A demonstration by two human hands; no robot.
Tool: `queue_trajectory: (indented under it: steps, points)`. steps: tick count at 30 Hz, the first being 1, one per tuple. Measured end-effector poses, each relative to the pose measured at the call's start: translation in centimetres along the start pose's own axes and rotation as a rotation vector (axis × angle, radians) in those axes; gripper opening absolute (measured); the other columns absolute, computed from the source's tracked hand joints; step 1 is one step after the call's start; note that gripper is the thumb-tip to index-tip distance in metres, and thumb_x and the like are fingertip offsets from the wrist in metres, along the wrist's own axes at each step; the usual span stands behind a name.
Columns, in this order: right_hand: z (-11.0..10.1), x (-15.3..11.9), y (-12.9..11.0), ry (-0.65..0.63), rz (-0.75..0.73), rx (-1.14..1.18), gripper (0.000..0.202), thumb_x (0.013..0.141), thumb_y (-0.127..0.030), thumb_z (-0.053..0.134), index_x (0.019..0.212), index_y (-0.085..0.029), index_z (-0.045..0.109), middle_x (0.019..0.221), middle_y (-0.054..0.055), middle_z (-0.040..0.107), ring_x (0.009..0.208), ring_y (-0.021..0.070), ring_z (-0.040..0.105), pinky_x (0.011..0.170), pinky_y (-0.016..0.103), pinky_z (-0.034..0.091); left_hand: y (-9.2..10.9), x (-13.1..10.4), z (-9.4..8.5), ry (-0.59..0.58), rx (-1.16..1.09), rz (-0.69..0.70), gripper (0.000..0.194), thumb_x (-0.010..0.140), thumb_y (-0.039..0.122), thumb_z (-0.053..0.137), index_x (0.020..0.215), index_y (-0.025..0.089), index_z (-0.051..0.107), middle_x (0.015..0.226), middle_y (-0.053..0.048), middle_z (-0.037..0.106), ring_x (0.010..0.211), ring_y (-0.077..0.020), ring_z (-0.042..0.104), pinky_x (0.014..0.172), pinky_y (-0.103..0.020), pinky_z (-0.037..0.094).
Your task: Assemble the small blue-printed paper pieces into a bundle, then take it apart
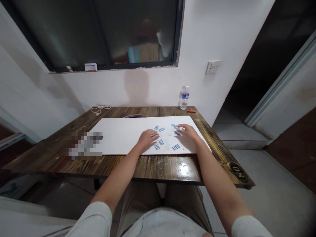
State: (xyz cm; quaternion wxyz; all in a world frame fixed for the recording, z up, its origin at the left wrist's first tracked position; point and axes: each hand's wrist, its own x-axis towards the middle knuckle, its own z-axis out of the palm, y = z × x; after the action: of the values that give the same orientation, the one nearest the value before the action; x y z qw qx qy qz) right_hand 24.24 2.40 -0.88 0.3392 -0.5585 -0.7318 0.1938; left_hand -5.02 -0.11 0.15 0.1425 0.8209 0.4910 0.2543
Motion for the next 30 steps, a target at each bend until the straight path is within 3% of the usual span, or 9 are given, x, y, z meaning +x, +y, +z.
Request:
queue_trajectory:
  steps: [2,5,8,12,18,23,26,30]
  points:
    - [-0.3,0.0,0.5,0.089,0.117,-0.023,0.026,0.085,-0.035,0.062,0.105,-0.021,0.072,0.112,0.008,0.071,0.105,0.0246,0.064,0.092,0.037,0.048,0.0,0.0,0.1,0.144,-0.066,-0.16,0.029,0.088,0.041,0.056,0.1,0.022,0.074,0.112,-0.006,0.071,0.103,-0.0224,0.064,0.091,-0.033,0.048]
    - [-0.6,-0.3,0.8,0.109,0.226,-0.09,0.021,0.081,-0.038,0.066,0.089,-0.021,0.074,0.097,0.008,0.073,0.093,0.0244,0.066,0.082,0.034,0.049,-0.2,0.0,-0.1,0.267,-0.097,-0.321,0.025,0.087,0.036,0.056,0.098,0.023,0.074,0.106,-0.004,0.073,0.096,-0.022,0.065,0.086,-0.032,0.05]
    - [-0.4,-0.6,0.6,0.087,0.251,-0.184,0.023,0.075,-0.043,0.071,0.081,-0.021,0.073,0.094,0.009,0.072,0.09,0.0251,0.065,0.077,0.033,0.047,-0.6,0.1,-0.3,0.305,-0.077,-0.42,0.023,0.086,0.032,0.056,0.098,0.024,0.074,0.103,-0.003,0.074,0.093,-0.022,0.065,0.082,-0.032,0.05]
    - [0.1,-0.6,0.7,0.087,0.244,-0.299,0.032,0.068,-0.048,0.075,0.085,-0.021,0.073,0.101,0.01,0.07,0.099,0.0281,0.061,0.082,0.036,0.045,-1.3,0.0,-0.5,0.313,-0.021,-0.507,0.025,0.084,0.031,0.055,0.101,0.027,0.074,0.097,-0.003,0.074,0.086,-0.0218,0.066,0.077,-0.031,0.049]
    - [-0.2,-0.6,2.0,0.075,0.339,-0.207,0.037,0.066,-0.037,0.077,0.1,-0.023,0.071,0.103,0.009,0.069,0.105,0.0285,0.059,0.086,0.037,0.046,-1.9,0.0,-0.6,0.241,0.022,-0.451,0.023,0.084,0.036,0.058,0.1,0.028,0.074,0.109,-0.004,0.072,0.102,-0.0242,0.063,0.087,-0.034,0.047]
    - [-0.6,-0.7,2.2,0.096,0.379,-0.136,0.033,0.071,-0.028,0.072,0.104,-0.024,0.07,0.107,0.008,0.069,0.103,0.0267,0.06,0.086,0.036,0.045,-1.7,0.2,-0.1,0.138,0.132,-0.353,0.029,0.08,0.044,0.066,0.105,0.031,0.073,0.129,-0.004,0.062,0.123,-0.0319,0.049,0.1,-0.046,0.042]
    - [-0.5,-0.8,1.5,0.116,0.343,-0.185,0.031,0.076,-0.036,0.069,0.104,-0.023,0.071,0.105,0.01,0.069,0.107,0.0305,0.057,0.09,0.041,0.043,-1.8,0.2,0.1,0.066,0.178,-0.334,0.036,0.075,0.042,0.073,0.11,0.033,0.071,0.138,-0.005,0.055,0.131,-0.035,0.042,0.104,-0.053,0.038]
    - [-0.1,-0.7,1.1,0.096,0.282,-0.267,0.039,0.07,-0.044,0.074,0.104,-0.024,0.071,0.107,0.011,0.067,0.111,0.0347,0.052,0.091,0.044,0.04,-2.4,0.2,-0.2,0.051,0.14,-0.327,0.041,0.075,0.036,0.075,0.115,0.031,0.069,0.137,-0.008,0.054,0.131,-0.0362,0.042,0.106,-0.055,0.036]
